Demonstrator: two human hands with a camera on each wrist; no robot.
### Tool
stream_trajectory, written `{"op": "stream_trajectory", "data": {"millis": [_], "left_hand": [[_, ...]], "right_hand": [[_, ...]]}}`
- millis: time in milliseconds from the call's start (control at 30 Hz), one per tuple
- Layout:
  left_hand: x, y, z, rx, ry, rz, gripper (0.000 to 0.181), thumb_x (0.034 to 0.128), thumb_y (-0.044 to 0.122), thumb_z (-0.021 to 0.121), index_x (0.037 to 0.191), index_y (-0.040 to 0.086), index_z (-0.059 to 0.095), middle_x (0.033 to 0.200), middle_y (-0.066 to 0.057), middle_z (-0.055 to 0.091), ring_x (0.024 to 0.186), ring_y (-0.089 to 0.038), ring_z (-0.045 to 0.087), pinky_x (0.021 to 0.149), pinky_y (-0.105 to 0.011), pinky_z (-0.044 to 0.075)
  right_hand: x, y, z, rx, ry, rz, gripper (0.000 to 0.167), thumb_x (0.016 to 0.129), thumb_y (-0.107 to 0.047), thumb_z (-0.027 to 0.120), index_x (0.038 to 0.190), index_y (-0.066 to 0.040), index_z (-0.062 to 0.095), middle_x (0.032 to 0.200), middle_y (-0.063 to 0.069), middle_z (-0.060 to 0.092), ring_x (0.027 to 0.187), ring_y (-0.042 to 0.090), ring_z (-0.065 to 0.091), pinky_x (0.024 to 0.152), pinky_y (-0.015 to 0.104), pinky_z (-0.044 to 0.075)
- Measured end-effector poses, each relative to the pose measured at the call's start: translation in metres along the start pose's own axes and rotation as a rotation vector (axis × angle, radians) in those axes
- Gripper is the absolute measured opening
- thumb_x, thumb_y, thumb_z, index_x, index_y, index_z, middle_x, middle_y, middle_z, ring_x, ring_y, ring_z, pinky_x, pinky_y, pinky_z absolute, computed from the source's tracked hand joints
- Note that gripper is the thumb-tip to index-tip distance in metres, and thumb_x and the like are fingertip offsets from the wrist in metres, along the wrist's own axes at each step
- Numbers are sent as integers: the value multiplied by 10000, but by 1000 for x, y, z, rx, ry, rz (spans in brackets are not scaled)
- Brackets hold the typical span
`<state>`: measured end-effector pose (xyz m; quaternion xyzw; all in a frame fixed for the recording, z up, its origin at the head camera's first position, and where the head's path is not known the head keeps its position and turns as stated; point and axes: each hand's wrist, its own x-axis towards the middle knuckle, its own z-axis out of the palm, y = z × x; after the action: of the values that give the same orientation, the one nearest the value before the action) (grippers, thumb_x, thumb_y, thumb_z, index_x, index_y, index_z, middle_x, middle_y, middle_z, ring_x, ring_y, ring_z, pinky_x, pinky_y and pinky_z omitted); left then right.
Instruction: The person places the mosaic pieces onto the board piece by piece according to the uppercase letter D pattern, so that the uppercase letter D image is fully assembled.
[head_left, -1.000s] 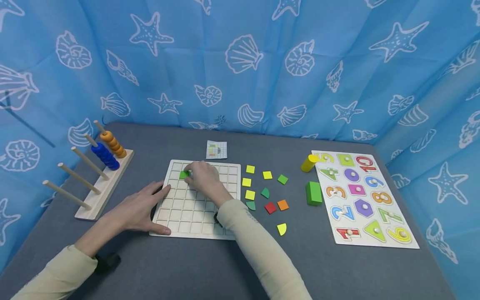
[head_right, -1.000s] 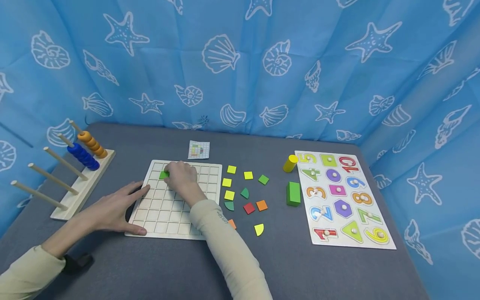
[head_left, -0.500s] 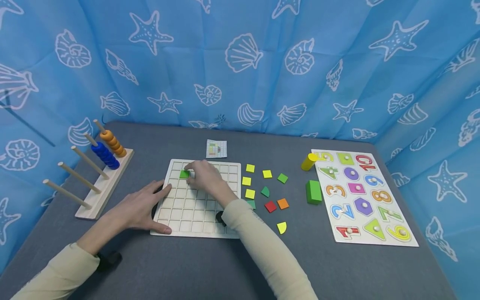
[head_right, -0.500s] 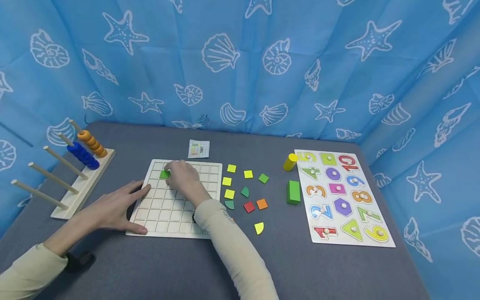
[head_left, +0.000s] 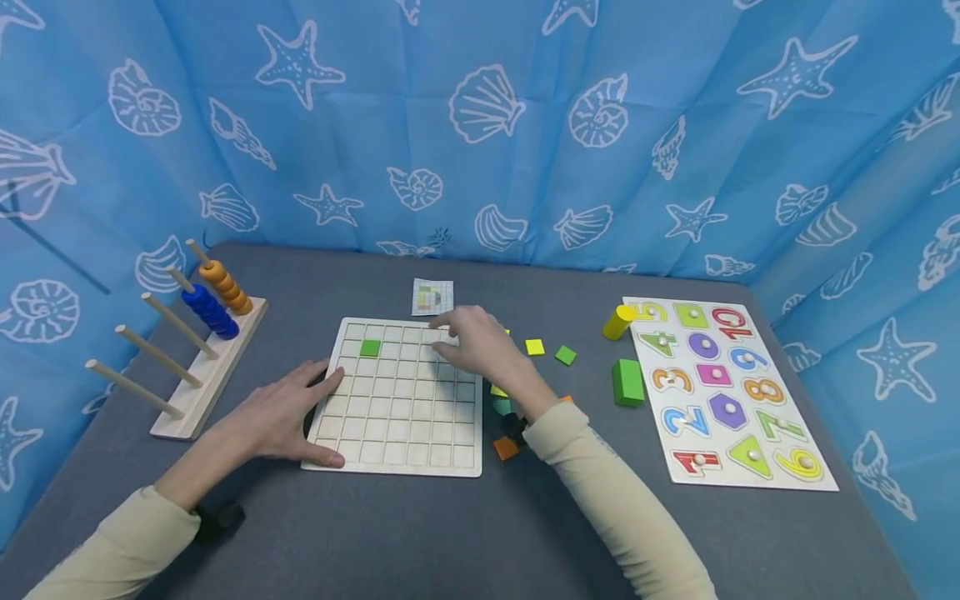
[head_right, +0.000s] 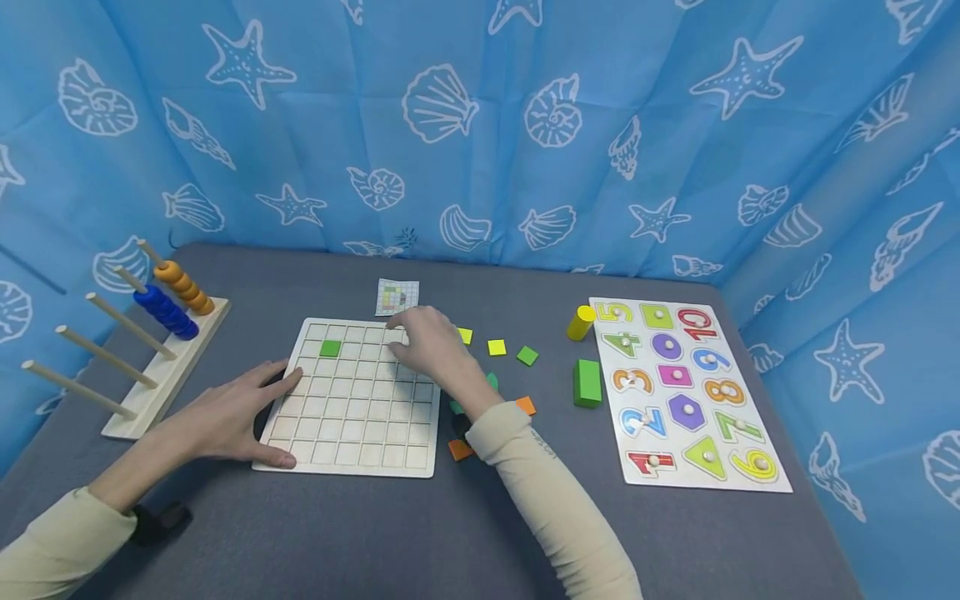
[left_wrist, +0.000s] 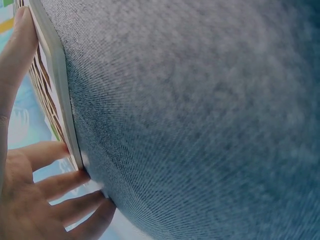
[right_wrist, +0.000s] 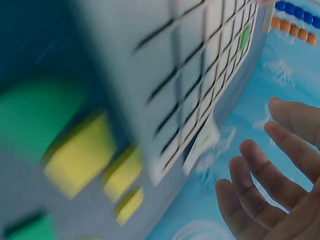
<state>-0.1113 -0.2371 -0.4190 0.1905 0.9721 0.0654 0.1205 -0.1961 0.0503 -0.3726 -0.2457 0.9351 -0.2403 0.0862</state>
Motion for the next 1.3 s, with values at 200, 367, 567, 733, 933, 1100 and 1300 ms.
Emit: {"op": "stream_trajectory", "data": {"millis": [200, 367, 567, 733, 933, 1100, 1300], "left_hand": [[-1, 1, 2, -1, 6, -5, 1281, 596, 824, 790, 1544, 40, 435, 1595, -296, 377, 1426, -559, 403, 940, -732, 479], [0, 0, 2, 3, 10, -2, 1278, 595, 826, 788, 1543, 44, 438, 1593, -296, 381, 1424, -558, 407, 951, -724, 478], [0, 0, 2, 9, 7, 2, 1278, 593, 827, 787, 1538, 38, 443, 1585, -308, 387, 1421, -563, 407, 973, -718, 471], [1, -1, 3, 9, 11, 4, 1286, 590, 837, 780, 1540, 39, 440, 1587, -305, 386, 1421, -564, 406, 951, -730, 473], [-1, -2, 4, 0, 28, 30, 1271, 603, 825, 782, 1537, 34, 443, 1582, -301, 395, 1422, -557, 410, 919, -730, 485], [-1, -2, 3, -3, 31, 32, 1267, 605, 817, 787, 1537, 31, 441, 1584, -302, 392, 1425, -557, 406, 931, -723, 485], [-1, -2, 4, -5, 23, 22, 1271, 605, 824, 781, 1541, 36, 437, 1586, -307, 386, 1428, -560, 401, 938, -728, 478]], "right_hand": [[-26, 35, -21, -45, 44, 65, 319, 950, -185, 730, 1251, -80, 738, 1139, 159, 724, 933, 277, 664, 610, 272, 454], [-44, 59, -34, -40, 42, 129, 345, 946, -181, 728, 1264, -49, 724, 1179, 179, 710, 1003, 312, 662, 739, 386, 555], [-58, 84, -44, -63, 38, 163, 345, 940, -175, 734, 1263, -53, 725, 1194, 193, 701, 996, 318, 649, 749, 392, 552], [-65, 101, -48, -85, 34, 177, 341, 946, -158, 724, 1268, -45, 720, 1198, 207, 685, 1060, 346, 639, 814, 444, 557], [-71, 118, -49, -80, 6, 224, 356, 919, -120, 751, 1262, -30, 716, 1217, 224, 668, 1079, 359, 637, 885, 498, 552], [-72, 125, -48, -87, -25, 251, 413, 894, -109, 774, 1282, 9, 694, 1250, 233, 687, 958, 300, 623, 841, 460, 540], [-71, 129, -46, -78, -74, 301, 426, 905, -108, 767, 1297, 33, 676, 1286, 246, 684, 1032, 318, 662, 901, 489, 566]]}}
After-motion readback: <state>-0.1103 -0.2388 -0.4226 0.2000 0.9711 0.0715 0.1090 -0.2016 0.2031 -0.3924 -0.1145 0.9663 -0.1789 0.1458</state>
